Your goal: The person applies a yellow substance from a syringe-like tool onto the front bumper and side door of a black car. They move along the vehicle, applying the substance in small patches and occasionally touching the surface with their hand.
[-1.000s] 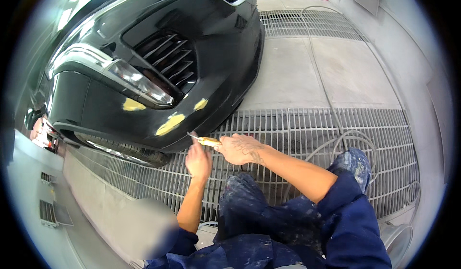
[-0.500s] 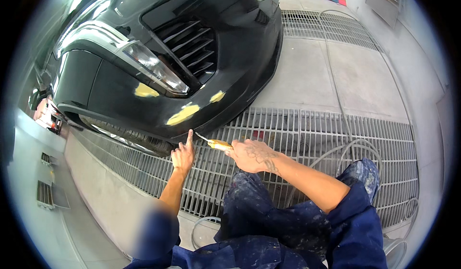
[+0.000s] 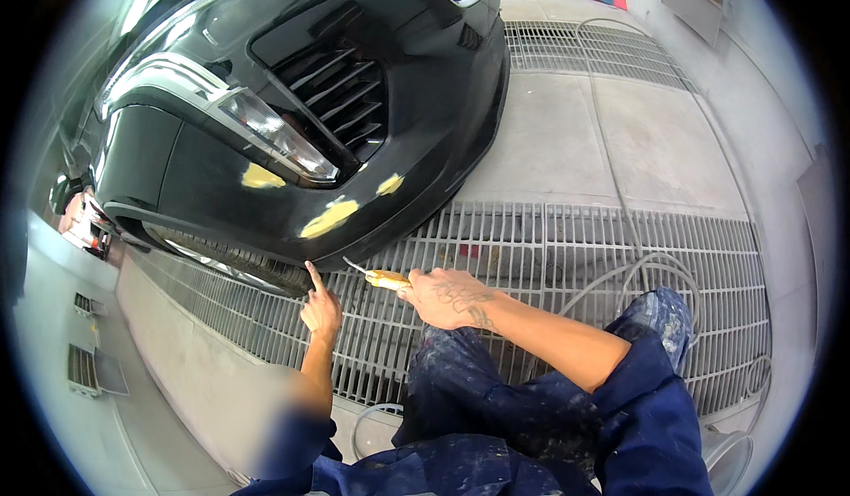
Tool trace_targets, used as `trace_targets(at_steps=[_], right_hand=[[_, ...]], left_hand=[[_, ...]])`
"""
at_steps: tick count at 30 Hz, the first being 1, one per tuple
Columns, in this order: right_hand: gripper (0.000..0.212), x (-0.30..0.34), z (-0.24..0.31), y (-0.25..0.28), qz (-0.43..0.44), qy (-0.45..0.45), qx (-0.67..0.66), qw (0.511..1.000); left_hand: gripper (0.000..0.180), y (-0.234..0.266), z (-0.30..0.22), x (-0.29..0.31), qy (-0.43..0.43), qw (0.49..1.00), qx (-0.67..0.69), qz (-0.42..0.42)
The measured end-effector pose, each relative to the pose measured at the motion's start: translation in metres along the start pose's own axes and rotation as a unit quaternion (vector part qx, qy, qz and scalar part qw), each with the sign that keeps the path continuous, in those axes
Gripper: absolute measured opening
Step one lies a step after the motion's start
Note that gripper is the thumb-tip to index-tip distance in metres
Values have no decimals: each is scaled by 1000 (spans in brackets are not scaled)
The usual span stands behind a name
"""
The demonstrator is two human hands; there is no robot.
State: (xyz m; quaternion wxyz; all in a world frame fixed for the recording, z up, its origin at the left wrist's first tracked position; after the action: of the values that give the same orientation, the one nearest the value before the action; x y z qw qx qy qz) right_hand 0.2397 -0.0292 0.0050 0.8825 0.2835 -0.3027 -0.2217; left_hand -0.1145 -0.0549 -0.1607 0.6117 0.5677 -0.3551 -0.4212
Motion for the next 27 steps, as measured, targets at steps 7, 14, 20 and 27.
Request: trace_targets(at_steps=[7, 14, 20, 27], right_hand=[[45, 7, -4, 0, -12, -10, -18, 1000], [47, 17, -5, -1, -44, -1, -14, 999], [50, 14, -42, 24, -89, -72, -21, 993], [52, 10, -96, 46, -176, -158, -52, 970]], left_hand=[[101, 4, -29, 3, 29, 995, 96, 1], [33, 49, -59, -7, -48, 986, 153, -52], [19, 70, -89, -21, -193, 947, 256, -23], [55, 85, -142, -8, -355, 918, 166, -65]])
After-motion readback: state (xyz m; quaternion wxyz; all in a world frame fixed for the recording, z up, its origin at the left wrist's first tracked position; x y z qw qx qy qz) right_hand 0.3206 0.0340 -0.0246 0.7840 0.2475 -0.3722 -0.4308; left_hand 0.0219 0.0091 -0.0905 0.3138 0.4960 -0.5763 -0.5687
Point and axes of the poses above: each hand's wrist, its own x-axis away from the middle knuckle, its own y-axis out of the back of the hand, z = x × y, the point moved 1 cm from there along -x, towards the middle knuckle, and after that the axes turned 10 degrees about z, right-handed, at the moved point
